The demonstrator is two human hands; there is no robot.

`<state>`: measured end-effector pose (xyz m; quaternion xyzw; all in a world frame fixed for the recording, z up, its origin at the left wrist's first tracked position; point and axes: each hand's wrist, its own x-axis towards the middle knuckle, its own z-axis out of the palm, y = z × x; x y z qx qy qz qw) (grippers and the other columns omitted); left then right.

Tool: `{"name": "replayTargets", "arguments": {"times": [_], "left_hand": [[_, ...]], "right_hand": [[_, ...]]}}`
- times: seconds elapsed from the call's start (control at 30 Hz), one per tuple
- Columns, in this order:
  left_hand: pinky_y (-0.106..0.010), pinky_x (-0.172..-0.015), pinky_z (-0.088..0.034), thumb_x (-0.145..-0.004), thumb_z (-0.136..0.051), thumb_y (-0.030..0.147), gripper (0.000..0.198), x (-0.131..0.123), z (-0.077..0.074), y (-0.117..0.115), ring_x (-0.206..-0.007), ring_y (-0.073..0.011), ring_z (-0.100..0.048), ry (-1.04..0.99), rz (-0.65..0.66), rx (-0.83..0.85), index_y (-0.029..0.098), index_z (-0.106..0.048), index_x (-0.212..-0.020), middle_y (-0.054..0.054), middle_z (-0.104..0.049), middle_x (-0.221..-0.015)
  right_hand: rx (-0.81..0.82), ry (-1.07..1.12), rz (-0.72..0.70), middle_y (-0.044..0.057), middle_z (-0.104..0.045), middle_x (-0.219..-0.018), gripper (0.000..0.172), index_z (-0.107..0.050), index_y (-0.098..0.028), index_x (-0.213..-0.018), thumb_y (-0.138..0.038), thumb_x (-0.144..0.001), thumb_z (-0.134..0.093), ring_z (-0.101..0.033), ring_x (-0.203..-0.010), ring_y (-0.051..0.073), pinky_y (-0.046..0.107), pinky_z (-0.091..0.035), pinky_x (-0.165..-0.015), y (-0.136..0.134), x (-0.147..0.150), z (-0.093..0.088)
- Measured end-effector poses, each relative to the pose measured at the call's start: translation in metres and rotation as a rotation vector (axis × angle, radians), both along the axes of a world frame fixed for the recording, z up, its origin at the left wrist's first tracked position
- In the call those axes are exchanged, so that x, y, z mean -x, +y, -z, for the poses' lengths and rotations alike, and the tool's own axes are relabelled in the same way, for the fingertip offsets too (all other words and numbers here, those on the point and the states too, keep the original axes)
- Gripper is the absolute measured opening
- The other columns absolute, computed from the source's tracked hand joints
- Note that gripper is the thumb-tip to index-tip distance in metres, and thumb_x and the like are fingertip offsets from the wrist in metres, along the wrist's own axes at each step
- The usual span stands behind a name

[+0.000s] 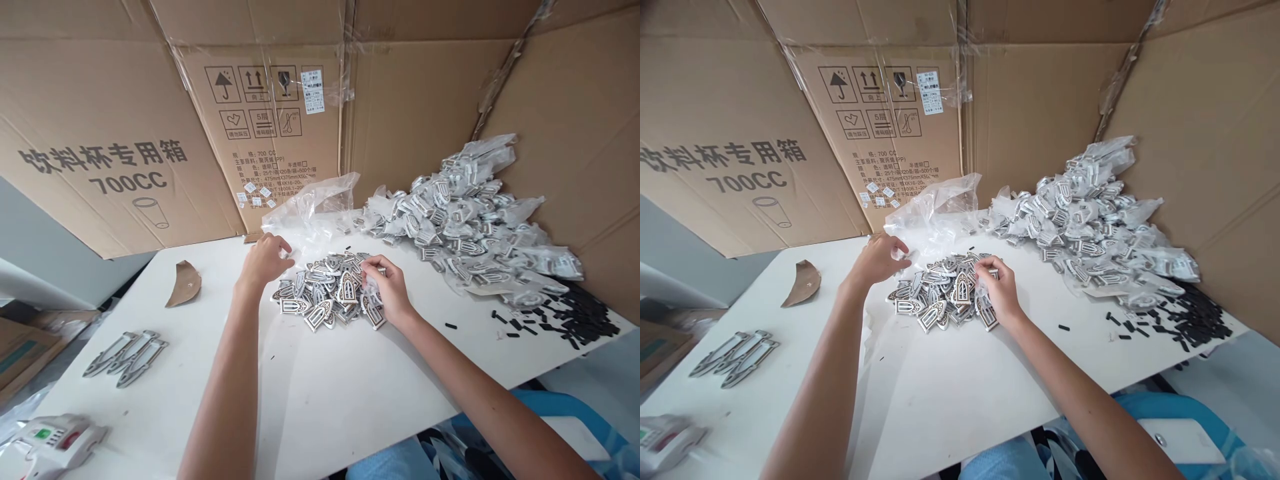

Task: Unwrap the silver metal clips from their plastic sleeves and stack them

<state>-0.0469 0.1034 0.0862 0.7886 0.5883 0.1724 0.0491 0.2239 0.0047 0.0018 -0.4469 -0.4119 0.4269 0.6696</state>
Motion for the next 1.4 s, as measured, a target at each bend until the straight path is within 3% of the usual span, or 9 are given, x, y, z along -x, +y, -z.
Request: {"name": "replayTargets", "arguments": {"times": [0.2, 0.5, 0.7, 1.0, 1.4], "left_hand": [[-0.039, -0.094, -0.053, -0.082, -0.078, 0.015, 0.023, 0.0002, -0.0036, -0.0034, -0.117, -0.0309, -0.069, -0.011, 0.002, 0.005, 0.022, -0.072, -0.103, -0.01, -0.074, -0.11], [-0.035, -0.086, -0.052, -0.082, -0.08, 0.016, 0.035, -0.0028, -0.0043, -0.0027, -0.103, -0.0289, -0.072, -0.031, 0.016, 0.011, 0.026, -0.071, -0.114, -0.004, -0.074, -0.095], [-0.039, -0.093, -0.053, -0.085, -0.076, 0.019, 0.035, -0.003, -0.0052, -0.004, -0.117, -0.0331, -0.069, -0.019, -0.013, 0.001, 0.025, -0.077, -0.119, -0.008, -0.077, -0.106], [-0.037, -0.093, -0.055, -0.087, -0.068, 0.014, 0.018, -0.0052, -0.0081, -0.0054, -0.107, -0.0309, -0.075, -0.041, 0.017, 0.0, 0.023, -0.081, -0.096, -0.008, -0.084, -0.103], [-0.039, -0.096, -0.055, -0.092, -0.061, 0.015, 0.017, -0.0045, -0.0061, -0.0051, -0.115, -0.0335, -0.074, -0.039, 0.016, -0.023, 0.021, -0.077, -0.095, -0.012, -0.082, -0.111]], "right_hand": [[0.008, -0.006, 0.004, -0.003, -0.063, -0.071, 0.024, -0.071, -0.025, -0.083, -0.042, -0.084, -0.088, -0.058, -0.06, 0.016, 0.031, -0.044, -0.057, -0.0023, 0.0004, -0.0029], [0.01, 0.002, 0.002, -0.003, -0.063, -0.07, 0.025, -0.07, -0.025, -0.083, -0.043, -0.083, -0.088, -0.058, -0.059, 0.016, 0.031, -0.043, -0.056, -0.0019, 0.0008, -0.003], [0.001, -0.019, 0.008, -0.002, -0.064, -0.072, 0.024, -0.071, -0.025, -0.083, -0.044, -0.084, -0.087, -0.059, -0.06, 0.017, 0.031, -0.044, -0.056, -0.001, 0.0002, -0.0013], [0.004, -0.02, 0.01, -0.002, -0.063, -0.072, 0.025, -0.071, -0.025, -0.083, -0.043, -0.084, -0.087, -0.058, -0.06, 0.016, 0.031, -0.043, -0.056, -0.002, 0.0005, -0.003], [0.009, -0.017, 0.012, -0.002, -0.063, -0.07, 0.025, -0.071, -0.025, -0.083, -0.043, -0.084, -0.088, -0.059, -0.06, 0.017, 0.032, -0.044, -0.057, -0.0017, 0.0009, -0.0022]]}}
